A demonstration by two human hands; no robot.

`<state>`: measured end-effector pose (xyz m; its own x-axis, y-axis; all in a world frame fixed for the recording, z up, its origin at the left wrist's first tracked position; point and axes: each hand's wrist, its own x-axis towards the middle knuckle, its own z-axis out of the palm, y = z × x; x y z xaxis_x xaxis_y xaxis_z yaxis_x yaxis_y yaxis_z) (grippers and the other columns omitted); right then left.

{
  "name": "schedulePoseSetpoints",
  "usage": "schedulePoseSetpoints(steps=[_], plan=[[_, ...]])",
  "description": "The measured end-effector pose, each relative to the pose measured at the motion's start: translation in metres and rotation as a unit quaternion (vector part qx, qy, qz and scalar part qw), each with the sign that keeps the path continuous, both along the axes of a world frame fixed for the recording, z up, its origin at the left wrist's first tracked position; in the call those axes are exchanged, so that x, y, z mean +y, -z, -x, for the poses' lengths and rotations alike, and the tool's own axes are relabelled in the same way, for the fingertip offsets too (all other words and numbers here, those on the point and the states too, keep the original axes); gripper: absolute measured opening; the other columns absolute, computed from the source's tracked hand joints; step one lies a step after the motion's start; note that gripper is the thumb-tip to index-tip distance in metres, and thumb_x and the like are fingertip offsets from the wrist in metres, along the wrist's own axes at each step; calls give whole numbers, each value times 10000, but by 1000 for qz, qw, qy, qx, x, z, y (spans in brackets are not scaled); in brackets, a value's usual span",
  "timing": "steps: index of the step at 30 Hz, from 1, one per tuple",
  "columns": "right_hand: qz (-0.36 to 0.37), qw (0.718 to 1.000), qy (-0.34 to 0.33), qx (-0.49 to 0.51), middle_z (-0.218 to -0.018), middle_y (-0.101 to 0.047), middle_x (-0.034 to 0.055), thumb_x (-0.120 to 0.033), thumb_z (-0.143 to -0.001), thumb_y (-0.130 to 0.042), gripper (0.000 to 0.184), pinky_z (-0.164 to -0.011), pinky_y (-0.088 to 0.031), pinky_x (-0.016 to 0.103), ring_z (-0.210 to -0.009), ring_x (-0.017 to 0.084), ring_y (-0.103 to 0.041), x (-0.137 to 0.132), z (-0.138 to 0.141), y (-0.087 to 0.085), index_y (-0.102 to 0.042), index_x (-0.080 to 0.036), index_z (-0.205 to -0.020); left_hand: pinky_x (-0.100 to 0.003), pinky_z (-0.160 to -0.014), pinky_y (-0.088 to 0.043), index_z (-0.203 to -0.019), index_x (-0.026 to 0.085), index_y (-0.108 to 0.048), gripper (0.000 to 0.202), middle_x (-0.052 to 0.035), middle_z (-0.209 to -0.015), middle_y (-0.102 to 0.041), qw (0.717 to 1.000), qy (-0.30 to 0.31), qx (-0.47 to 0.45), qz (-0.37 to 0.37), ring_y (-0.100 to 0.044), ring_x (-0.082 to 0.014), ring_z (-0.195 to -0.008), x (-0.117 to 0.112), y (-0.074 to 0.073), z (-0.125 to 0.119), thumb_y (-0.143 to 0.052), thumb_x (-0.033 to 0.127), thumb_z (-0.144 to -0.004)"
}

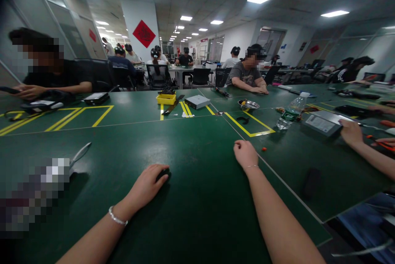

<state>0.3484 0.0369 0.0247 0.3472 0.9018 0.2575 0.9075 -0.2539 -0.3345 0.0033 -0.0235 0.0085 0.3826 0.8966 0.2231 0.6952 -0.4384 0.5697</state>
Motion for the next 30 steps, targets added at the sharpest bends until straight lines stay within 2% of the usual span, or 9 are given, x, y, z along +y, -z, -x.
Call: schedulePoseSetpoints(steps=[4,7,12,14,16,19,23,26,30], plan=[[-70,953,-288,65,-808,-542,37,-241,-753,-407,201,-678,-391,253,-725,128,-490,-17,107,-4,-557,-175,-869,-355,-884,-351,-1100,209,-457,328,-51,-1096,-542,985,-26,-152,83,-487,-176,-1002,-2,-1,-9,-330,322,-820],[-93,911,-396,66,-798,-538,35,-211,-756,-423,168,-708,-375,271,-755,139,-474,-41,171,2,-535,-182,-877,-312,-785,-425,-1134,185,-413,360,-69,-1134,-517,934,-52,-306,175,-531,-168,-940,-2,0,-16,-343,329,-812],[-76,866,-494,34,-888,-542,51,-273,-759,-459,270,-762,-366,309,-831,159,-466,-56,199,6,-488,-192,-1015,-283,-709,-440,-932,132,-541,239,-68,-917,-616,871,-35,-410,269,-575,-156,-776,2,3,-19,-464,265,-748],[-75,856,-511,28,-964,-532,55,-346,-748,-472,349,-792,-366,312,-897,167,-457,-44,179,-1,-464,-200,-1065,-267,-661,-446,-933,132,-524,237,-76,-917,-613,834,-59,-454,307,-583,-141,-729,5,3,-17,-483,261,-738],[-92,893,-440,11,-1031,-511,65,-353,-765,-435,357,-831,-350,330,-968,180,-435,-25,141,-10,-456,-202,-1088,-235,-615,-439,-935,132,-507,247,-87,-939,-603,808,-85,-486,322,-584,-123,-702,6,3,-14,-513,260,-724],[-107,975,-186,-56,-1111,-459,118,-284,-782,-386,361,-884,-287,396,-1056,229,-381,3,57,-12,-452,-164,-1116,-182,-544,-405,-918,129,-511,258,-95,-947,-599,793,-100,-509,318,-565,-89,-655,8,1,-10,-546,275,-707],[-3,994,60,-92,-1232,-330,183,-312,-777,-360,472,-894,-234,463,-1158,303,-258,17,-54,13,-369,-117,-1206,-170,-495,-377,-907,123,-555,297,-78,-868,-611,793,-105,-513,310,-491,-49,-541,8,-1,-7,-555,332,-696],[70,989,108,-66,-1221,-350,194,-349,-789,-301,504,-875,-259,466,-1151,304,-285,15,-96,33,-328,-123,-1239,-171,-483,-372,-921,125,-574,323,-58,-803,-609,791,-107,-513,315,-456,-41,-506,7,-1,-6,-568,344,-684],[92,987,114,-62,-1150,-443,180,-273,-762,-320,444,-824,-337,407,-1044,288,-417,15,-101,37,-455,-111,-1152,-175,-545,-404,-964,142,-568,306,-66,-886,-596,762,-103,-543,338,-494,-48,-576,7,-2,-3,-572,285,-693]])
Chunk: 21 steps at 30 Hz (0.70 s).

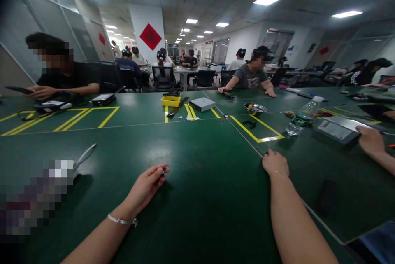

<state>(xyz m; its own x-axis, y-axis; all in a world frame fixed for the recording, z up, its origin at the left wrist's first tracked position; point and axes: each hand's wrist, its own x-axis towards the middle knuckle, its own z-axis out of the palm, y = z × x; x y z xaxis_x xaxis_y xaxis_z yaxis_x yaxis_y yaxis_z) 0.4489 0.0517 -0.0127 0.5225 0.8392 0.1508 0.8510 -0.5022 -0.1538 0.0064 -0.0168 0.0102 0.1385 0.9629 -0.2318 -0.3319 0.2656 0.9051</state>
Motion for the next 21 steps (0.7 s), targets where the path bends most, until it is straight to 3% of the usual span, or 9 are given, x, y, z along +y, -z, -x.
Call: schedulePoseSetpoints(steps=[3,8,10,12,14,16,19,21], plan=[[17,1000,13,7,-1074,-501,170,-196,-704,-379,365,-734,-387,393,-959,308,-467,0,4,-7,-584,-130,-999,-171,-578,-415,-997,161,-553,296,-71,-962,-578,999,13,-31,10,-520,-53,-634,2,1,2,-554,222,-708],[-17,1000,16,11,-945,-541,183,-154,-687,-411,297,-689,-395,373,-886,290,-501,-2,17,-17,-620,-109,-894,-183,-576,-420,-1041,167,-511,347,-71,-949,-574,1000,15,-24,0,-528,-62,-636,3,2,1,-559,206,-700],[-74,995,-10,68,-902,-558,151,-189,-701,-427,259,-702,-395,355,-848,248,-520,0,36,-21,-608,-119,-873,-178,-563,-411,-1011,163,-515,352,-57,-911,-575,1000,12,-9,-3,-522,-60,-626,3,2,0,-591,210,-671],[-137,968,-56,202,-798,-576,97,-238,-703,-456,216,-686,-407,328,-751,190,-543,2,69,-24,-585,-137,-843,-174,-553,-400,-952,155,-528,332,-28,-822,-568,1000,5,7,-10,-513,-59,-612,3,2,-1,-620,208,-637],[-174,895,-113,394,-682,-565,39,-265,-665,-521,178,-643,-420,294,-636,138,-540,2,115,-27,-561,-146,-792,-178,-553,-393,-897,150,-536,306,7,-721,-537,999,-2,20,-26,-500,-60,-593,2,1,-2,-635,205,-614],[-170,792,-159,564,-641,-549,7,-244,-575,-618,181,-620,-416,268,-593,108,-518,-4,167,-27,-550,-147,-712,-190,-571,-391,-873,150,-542,292,26,-675,-510,998,0,36,-46,-491,-64,-591,1,1,-1,-636,205,-602],[-135,657,-168,722,-631,-538,-14,-184,-495,-679,221,-609,-395,239,-584,79,-492,-20,238,-25,-548,-142,-668,-212,-624,-393,-910,155,-545,299,14,-728,-526,993,20,78,-82,-503,-80,-645,1,1,-1,-607,219,-624],[-103,591,-171,782,-631,-537,-19,-152,-474,-692,235,-609,-384,222,-590,68,-488,-32,272,-22,-551,-135,-662,-227,-662,-395,-966,167,-524,330,11,-762,-535,986,22,126,-110,-513,-91,-683,1,1,-1,-577,214,-644]])
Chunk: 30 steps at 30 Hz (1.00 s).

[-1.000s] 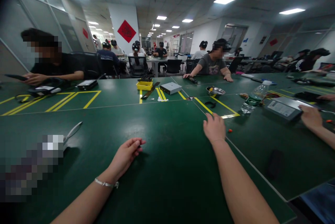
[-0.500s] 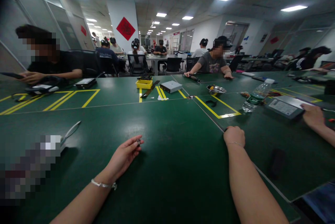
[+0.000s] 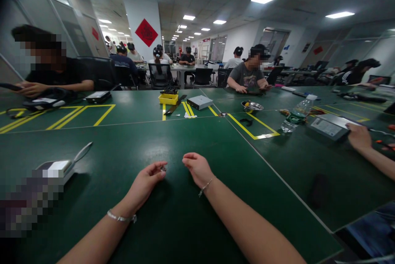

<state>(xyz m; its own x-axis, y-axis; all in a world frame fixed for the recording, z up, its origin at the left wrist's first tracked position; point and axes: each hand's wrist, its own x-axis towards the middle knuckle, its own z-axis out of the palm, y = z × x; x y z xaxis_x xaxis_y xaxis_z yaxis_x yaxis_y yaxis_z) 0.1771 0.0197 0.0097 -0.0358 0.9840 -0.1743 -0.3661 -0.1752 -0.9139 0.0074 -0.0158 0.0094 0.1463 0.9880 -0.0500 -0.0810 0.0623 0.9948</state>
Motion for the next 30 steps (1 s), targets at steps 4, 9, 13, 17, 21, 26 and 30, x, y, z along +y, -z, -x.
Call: schedulePoseSetpoints(steps=[4,9,13,17,21,26,30], plan=[[9,995,-85,60,-640,-538,-18,-180,-511,-694,235,-567,-367,202,-561,54,-473,-15,24,4,-565,-126,-699,-257,-700,-404,-1020,189,-447,399,24,-751,-537,989,-52,100,-92,-526,-105,-701,1,3,-2,-557,167,-637],[28,980,-182,81,-638,-512,-18,-301,-648,-615,200,-495,-337,180,-525,43,-457,-17,9,6,-545,-131,-726,-271,-675,-408,-832,187,-515,169,7,-742,-567,968,-48,209,-128,-533,-126,-693,-1,6,-2,-539,229,-670],[41,969,-219,110,-616,-478,-26,-394,-714,-526,256,-458,-320,175,-482,37,-436,-15,3,6,-507,-140,-688,-276,-682,-414,-925,195,-520,214,-8,-787,-582,967,-28,213,-138,-541,-135,-729,-3,4,1,-443,298,-754],[59,970,-212,106,-539,-443,-37,-470,-736,-452,337,-376,-237,165,-392,30,-374,-14,5,5,-476,-145,-652,-274,-677,-422,-937,183,-521,242,-9,-762,-584,969,-23,204,-138,-544,-130,-710,-3,4,2,-383,315,-789],[57,969,-221,100,-515,-454,-46,-399,-728,-504,237,-380,-242,154,-395,32,-385,-15,6,5,-489,-162,-723,-265,-685,-420,-937,199,-521,215,-3,-806,-580,960,-31,233,-151,-538,-125,-732,-3,4,1,-466,273,-743],[32,966,-229,117,-646,-547,-23,-260,-681,-587,152,-545,-374,194,-539,51,-489,-15,6,6,-498,-178,-774,-254,-674,-414,-886,208,-532,200,11,-797,-563,944,-45,274,-177,-525,-117,-718,-1,5,1,-527,204,-685],[38,967,-221,119,-698,-570,-13,-212,-655,-608,189,-587,-386,213,-574,58,-508,-15,6,5,-519,-176,-818,-251,-657,-408,-895,210,-536,183,10,-784,-556,941,-49,287,-171,-520,-120,-713,0,3,2,-492,255,-723]])
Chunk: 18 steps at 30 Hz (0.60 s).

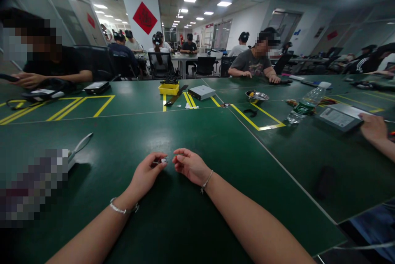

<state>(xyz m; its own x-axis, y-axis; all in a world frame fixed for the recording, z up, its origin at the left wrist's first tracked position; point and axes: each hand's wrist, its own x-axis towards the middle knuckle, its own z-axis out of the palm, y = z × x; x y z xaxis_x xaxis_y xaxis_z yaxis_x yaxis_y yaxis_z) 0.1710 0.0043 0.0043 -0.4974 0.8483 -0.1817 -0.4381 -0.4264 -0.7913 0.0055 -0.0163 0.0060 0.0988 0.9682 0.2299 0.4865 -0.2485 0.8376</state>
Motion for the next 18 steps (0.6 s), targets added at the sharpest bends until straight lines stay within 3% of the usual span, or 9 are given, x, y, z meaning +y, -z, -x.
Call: schedulePoseSetpoints(steps=[3,8,15,18], plan=[[-1,1000,21,-11,-703,-581,2,-229,-655,-610,171,-582,-386,218,-570,61,-511,0,2,-1,-537,-155,-790,-245,-620,-398,-871,202,-536,195,12,-728,-551,1000,5,7,16,-511,-121,-669,-1,-3,1,-416,321,-776],[-9,999,45,-9,-644,-563,-9,-255,-660,-609,158,-572,-386,221,-562,63,-506,-2,4,0,-566,-143,-763,-232,-565,-374,-637,174,-508,345,20,-588,-502,999,30,26,17,-482,-113,-575,-3,-6,2,-285,356,-827],[4,999,40,-6,-721,-587,8,-190,-608,-648,213,-605,-402,231,-597,66,-517,-2,3,0,-576,-147,-805,-247,-630,-403,-877,211,-544,183,9,-767,-572,1000,3,24,8,-523,-129,-697,0,0,0,-448,311,-759],[8,999,45,-12,-702,-585,10,-194,-603,-651,208,-604,-405,232,-590,67,-516,-2,4,0,-577,-141,-789,-255,-656,-410,-884,220,-549,177,8,-810,-571,1000,-2,27,-9,-526,-128,-728,1,1,0,-507,264,-719]])
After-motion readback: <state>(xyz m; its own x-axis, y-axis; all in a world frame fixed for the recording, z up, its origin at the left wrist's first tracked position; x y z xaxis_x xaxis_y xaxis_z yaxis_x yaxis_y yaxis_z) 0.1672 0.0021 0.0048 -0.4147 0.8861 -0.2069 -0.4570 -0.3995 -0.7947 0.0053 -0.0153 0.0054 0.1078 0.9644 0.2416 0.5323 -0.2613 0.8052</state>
